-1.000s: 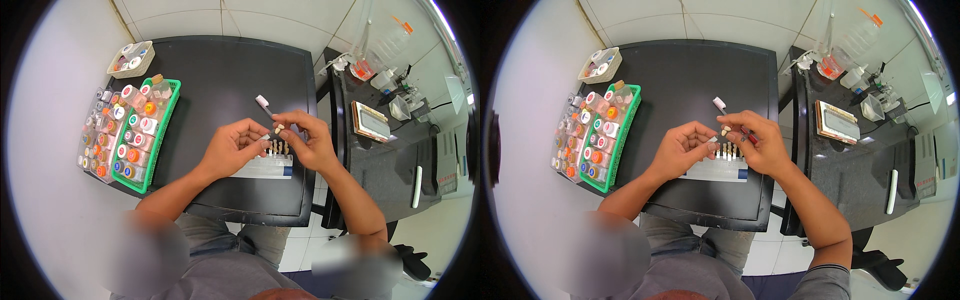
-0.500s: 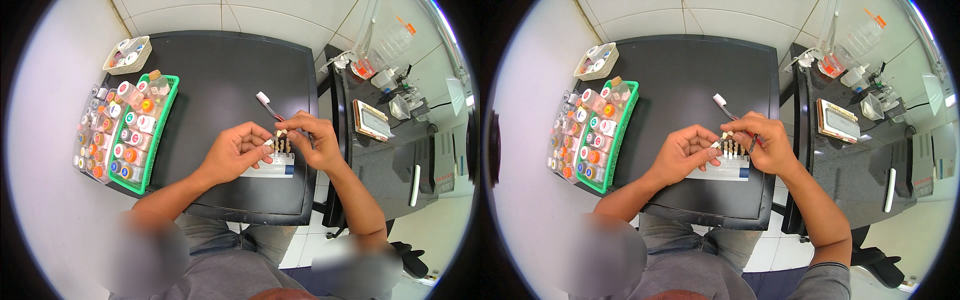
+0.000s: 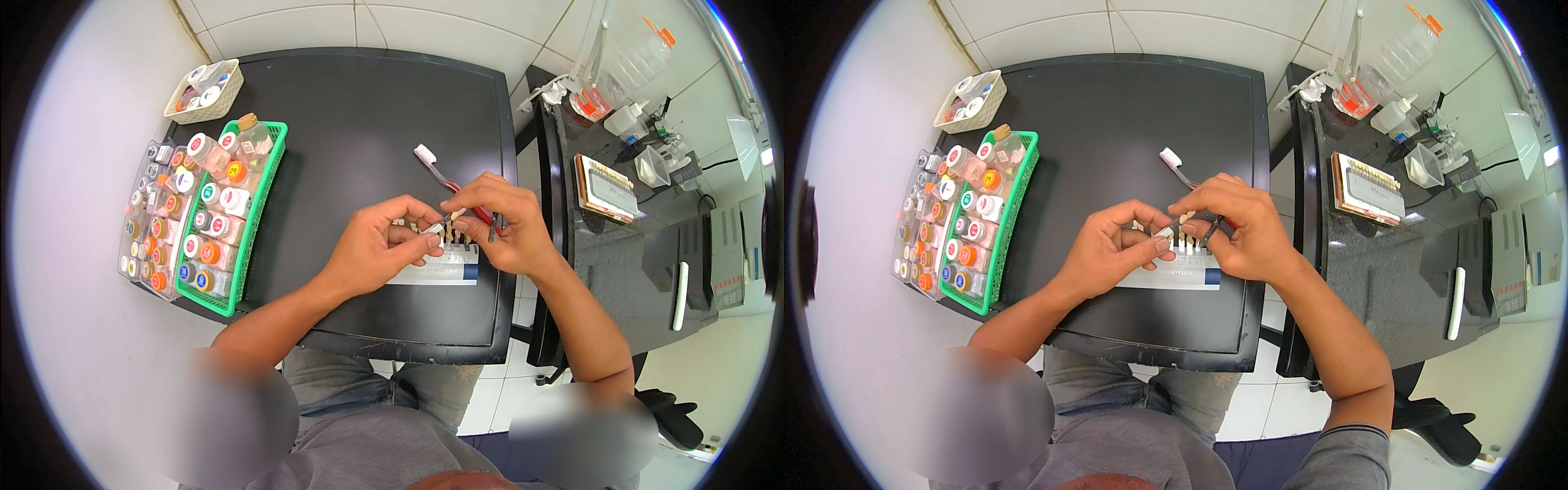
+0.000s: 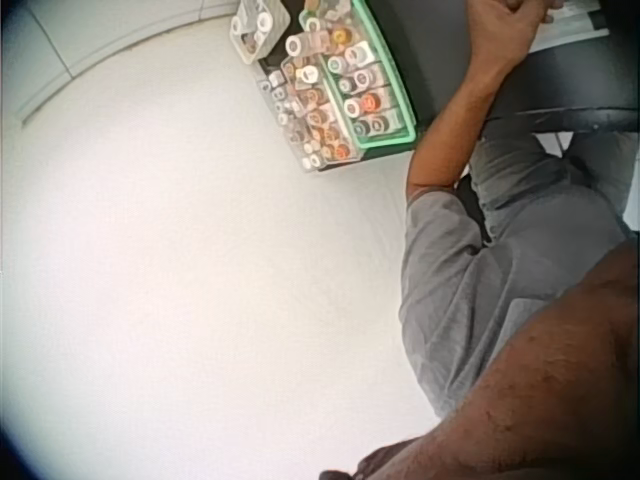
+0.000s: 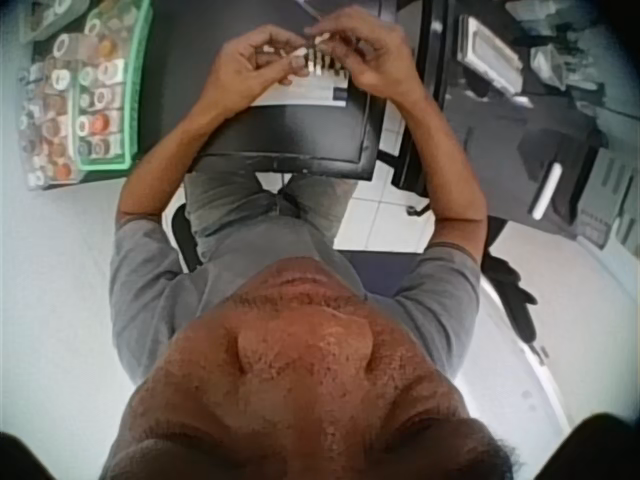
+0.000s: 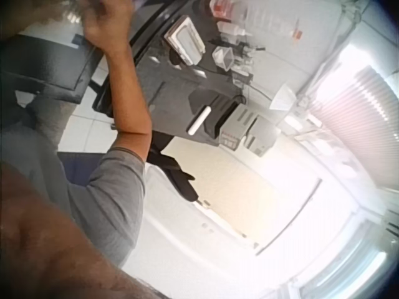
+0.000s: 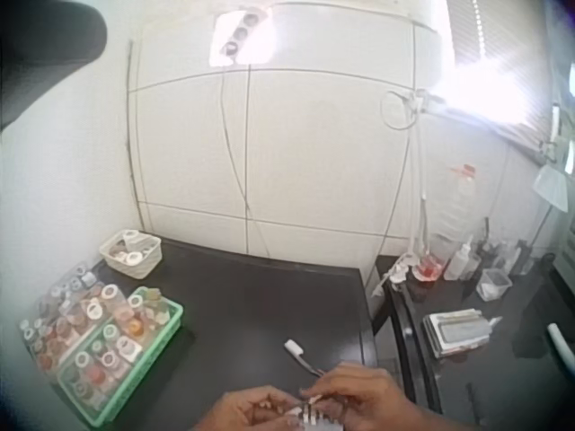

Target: The person applies stains to dental crowns using a fine brush while referencing a tooth shade guide.

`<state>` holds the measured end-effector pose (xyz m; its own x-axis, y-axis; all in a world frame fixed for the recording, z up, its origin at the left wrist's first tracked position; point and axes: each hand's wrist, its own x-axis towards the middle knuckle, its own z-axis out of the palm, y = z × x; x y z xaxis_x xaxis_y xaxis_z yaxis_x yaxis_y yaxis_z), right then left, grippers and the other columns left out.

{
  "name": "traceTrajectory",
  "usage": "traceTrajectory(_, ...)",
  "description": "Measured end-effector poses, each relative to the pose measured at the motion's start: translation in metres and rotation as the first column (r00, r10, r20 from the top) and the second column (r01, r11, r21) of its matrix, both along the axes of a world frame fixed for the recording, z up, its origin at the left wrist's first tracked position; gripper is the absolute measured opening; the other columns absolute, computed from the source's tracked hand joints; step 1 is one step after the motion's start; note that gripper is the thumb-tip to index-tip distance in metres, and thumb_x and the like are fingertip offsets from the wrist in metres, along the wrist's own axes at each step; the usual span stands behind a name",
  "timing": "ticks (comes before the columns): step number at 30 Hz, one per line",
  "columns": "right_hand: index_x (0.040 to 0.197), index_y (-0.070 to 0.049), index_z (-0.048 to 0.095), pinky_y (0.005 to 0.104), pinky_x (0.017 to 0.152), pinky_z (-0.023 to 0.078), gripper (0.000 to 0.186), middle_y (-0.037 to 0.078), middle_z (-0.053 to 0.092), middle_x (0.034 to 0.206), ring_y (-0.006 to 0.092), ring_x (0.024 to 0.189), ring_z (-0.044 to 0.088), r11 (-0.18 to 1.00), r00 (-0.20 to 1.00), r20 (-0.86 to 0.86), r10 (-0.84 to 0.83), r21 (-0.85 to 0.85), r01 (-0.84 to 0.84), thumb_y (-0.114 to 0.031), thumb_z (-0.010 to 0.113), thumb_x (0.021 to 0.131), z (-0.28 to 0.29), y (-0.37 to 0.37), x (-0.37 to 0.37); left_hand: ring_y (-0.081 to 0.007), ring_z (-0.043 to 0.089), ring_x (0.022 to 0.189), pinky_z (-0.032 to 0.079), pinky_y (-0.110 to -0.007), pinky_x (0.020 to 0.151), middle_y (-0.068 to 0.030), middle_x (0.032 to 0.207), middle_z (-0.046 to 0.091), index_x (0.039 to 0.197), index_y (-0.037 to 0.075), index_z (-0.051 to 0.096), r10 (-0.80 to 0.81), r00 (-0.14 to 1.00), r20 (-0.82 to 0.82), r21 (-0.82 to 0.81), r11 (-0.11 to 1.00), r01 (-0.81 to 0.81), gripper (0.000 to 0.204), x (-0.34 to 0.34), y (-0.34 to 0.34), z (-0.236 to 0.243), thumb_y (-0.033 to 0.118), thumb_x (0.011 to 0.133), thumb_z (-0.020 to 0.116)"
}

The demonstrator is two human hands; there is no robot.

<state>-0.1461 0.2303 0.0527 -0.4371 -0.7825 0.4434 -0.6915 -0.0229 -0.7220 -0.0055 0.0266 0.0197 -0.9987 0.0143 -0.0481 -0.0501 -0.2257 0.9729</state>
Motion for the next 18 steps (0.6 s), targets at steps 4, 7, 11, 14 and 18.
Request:
traceTrajectory(4,0.100,-0.004,0.078,0.0392,0.079,0.050,0.017,0.007,0.077,0.093,0.0285,0.087,0.068,0.999,0.998,-0.060,0.012,0.047,-0.009,0.003,0.079,0.085,0.003,0.000,0.000,-0.0158,0.079,0.101,0.060,-0.026,0.079,-0.0085,0.109,0.073,0.127,-0.005,0.068,-0.014,1.000,0.004,-0.051,0.999,0.014,0.026,0.000,-0.001,-0.003,0.004,0.103,0.075)
traceTrajectory(7,0.098,-0.004,0.078,0.0401,0.082,0.049,0.014,0.007,0.077,0.094,0.0287,0.086,0.067,1.000,0.999,-0.047,0.020,0.023,-0.019,0.001,0.080,0.085,0.001,-0.002,0.002,-0.0150,0.079,0.097,0.060,-0.026,0.077,-0.0075,0.107,0.073,0.123,-0.006,0.070,-0.001,1.000,0.029,-0.066,0.998,0.003,0.025,0.001,0.000,-0.004,0.003,0.101,0.077)
traceTrajectory(11,0.099,-0.004,0.079,0.0398,0.081,0.049,0.015,0.007,0.077,0.092,0.0285,0.085,0.068,1.000,0.999,-0.040,0.017,0.021,-0.016,0.002,0.080,0.085,-0.002,-0.003,0.006,-0.0144,0.079,0.091,0.060,-0.026,0.074,-0.0060,0.102,0.072,0.117,-0.005,0.072,-0.008,0.999,0.032,-0.126,0.992,0.012,0.021,0.001,0.000,-0.008,0.004,0.099,0.079)
traceTrajectory(14,0.104,-0.004,0.081,0.0390,0.081,0.050,0.020,0.008,0.078,0.091,0.0277,0.084,0.068,0.999,0.997,-0.067,0.036,0.018,-0.035,0.002,0.081,0.085,-0.006,-0.003,0.004,-0.0144,0.079,0.089,0.061,-0.027,0.073,-0.0053,0.099,0.071,0.114,-0.005,0.072,-0.034,0.998,0.048,-0.180,0.983,0.042,0.020,0.002,-0.001,-0.007,0.004,0.099,0.080)
traceTrajectory(18,0.113,-0.003,0.083,0.0365,0.081,0.053,0.028,0.010,0.078,0.091,0.0252,0.082,0.069,0.996,0.990,-0.116,0.081,0.032,-0.078,0.002,0.084,0.086,-0.011,-0.002,0.001,-0.0150,0.079,0.090,0.061,-0.027,0.072,-0.0058,0.099,0.073,0.113,-0.004,0.072,-0.077,0.993,0.093,-0.209,0.973,0.095,0.019,0.003,-0.001,-0.008,0.006,0.099,0.081)
